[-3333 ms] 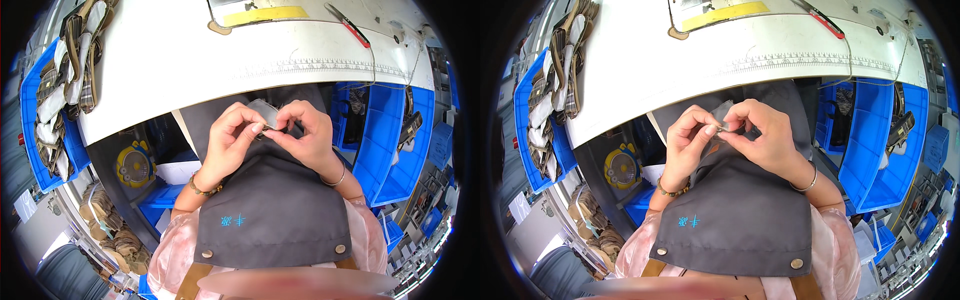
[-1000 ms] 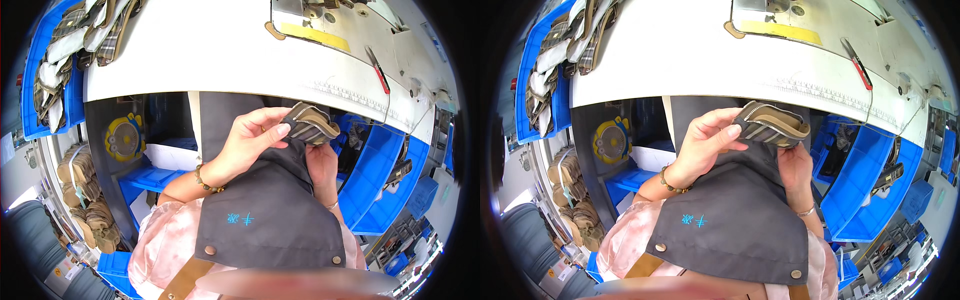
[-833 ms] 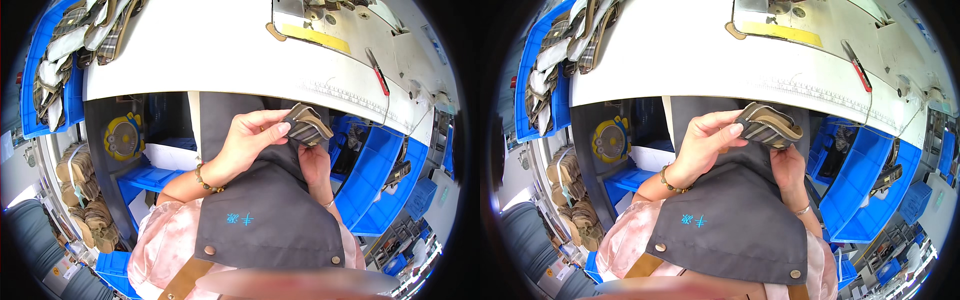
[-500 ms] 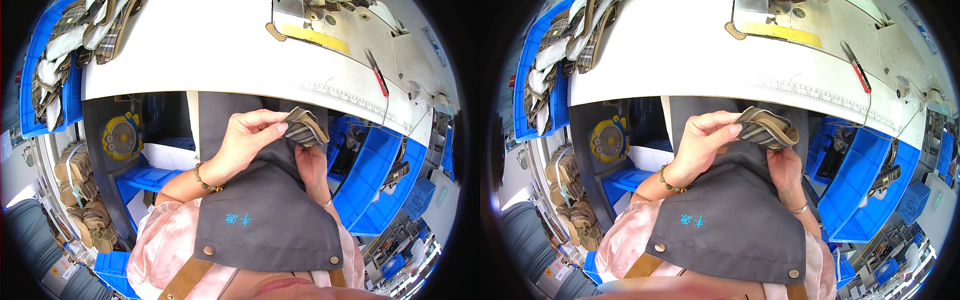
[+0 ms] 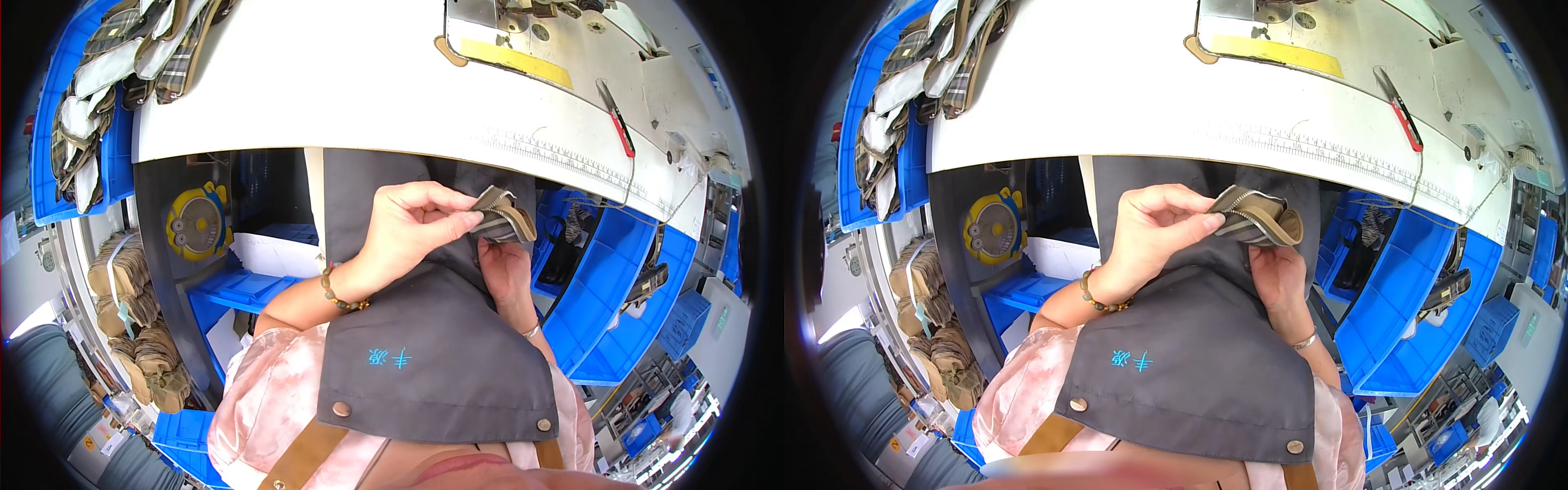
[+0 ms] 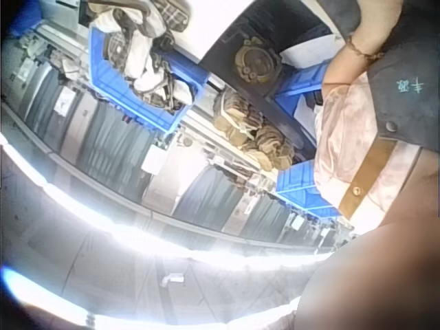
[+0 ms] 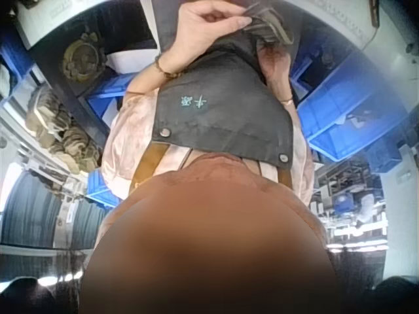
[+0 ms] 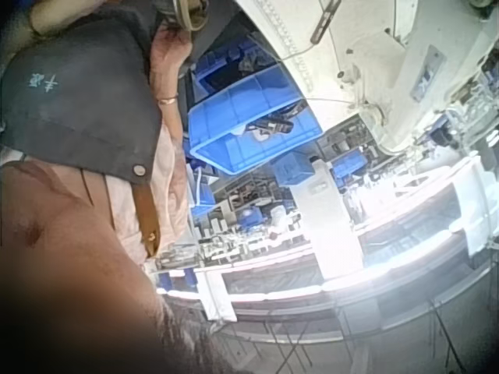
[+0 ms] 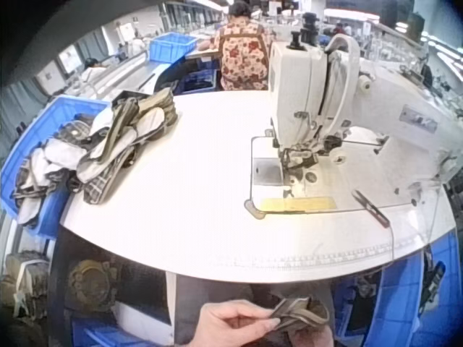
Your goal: Sewing a shoe upper using an industrial sewing machine and then trimming the excess thread and material.
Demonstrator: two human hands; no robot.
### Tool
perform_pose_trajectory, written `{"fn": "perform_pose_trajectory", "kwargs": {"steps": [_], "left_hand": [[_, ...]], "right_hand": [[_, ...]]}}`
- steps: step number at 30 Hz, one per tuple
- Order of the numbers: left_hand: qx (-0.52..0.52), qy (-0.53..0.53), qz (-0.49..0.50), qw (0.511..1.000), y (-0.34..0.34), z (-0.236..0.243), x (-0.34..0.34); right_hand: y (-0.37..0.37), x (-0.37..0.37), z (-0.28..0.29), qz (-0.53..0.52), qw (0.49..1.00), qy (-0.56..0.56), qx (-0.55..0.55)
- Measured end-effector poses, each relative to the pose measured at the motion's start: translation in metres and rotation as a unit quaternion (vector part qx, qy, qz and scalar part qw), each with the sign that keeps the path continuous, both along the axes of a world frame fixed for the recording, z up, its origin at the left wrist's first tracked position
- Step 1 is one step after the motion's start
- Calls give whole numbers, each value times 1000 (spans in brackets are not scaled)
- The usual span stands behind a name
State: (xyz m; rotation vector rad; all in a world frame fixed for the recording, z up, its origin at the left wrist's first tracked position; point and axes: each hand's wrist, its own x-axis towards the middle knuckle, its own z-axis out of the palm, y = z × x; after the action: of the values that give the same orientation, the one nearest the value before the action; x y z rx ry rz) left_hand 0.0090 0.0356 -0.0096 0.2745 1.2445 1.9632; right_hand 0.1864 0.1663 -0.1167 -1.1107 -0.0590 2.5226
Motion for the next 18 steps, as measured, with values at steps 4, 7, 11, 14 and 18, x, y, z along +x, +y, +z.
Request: {"fn": "perform_pose_trajectory", "kwargs": {"steps": [4,7,11,14,18], "left_hand": [[26,2,11,1000,-1,-2,4],[30,21,20,999,-3,0,2],[-18,101,-63,993,-18,12,-19],[-77,263,-95,957,-21,18,-26],[-87,438,-78,891,-18,15,-20]], "right_hand": [[-3,-1,3,9,999,33,-3],[-2,-6,13,53,997,20,57],[27,-13,21,147,842,-180,487],[46,-20,75,104,704,-168,682],[31,-59,132,234,512,-25,826]]}}
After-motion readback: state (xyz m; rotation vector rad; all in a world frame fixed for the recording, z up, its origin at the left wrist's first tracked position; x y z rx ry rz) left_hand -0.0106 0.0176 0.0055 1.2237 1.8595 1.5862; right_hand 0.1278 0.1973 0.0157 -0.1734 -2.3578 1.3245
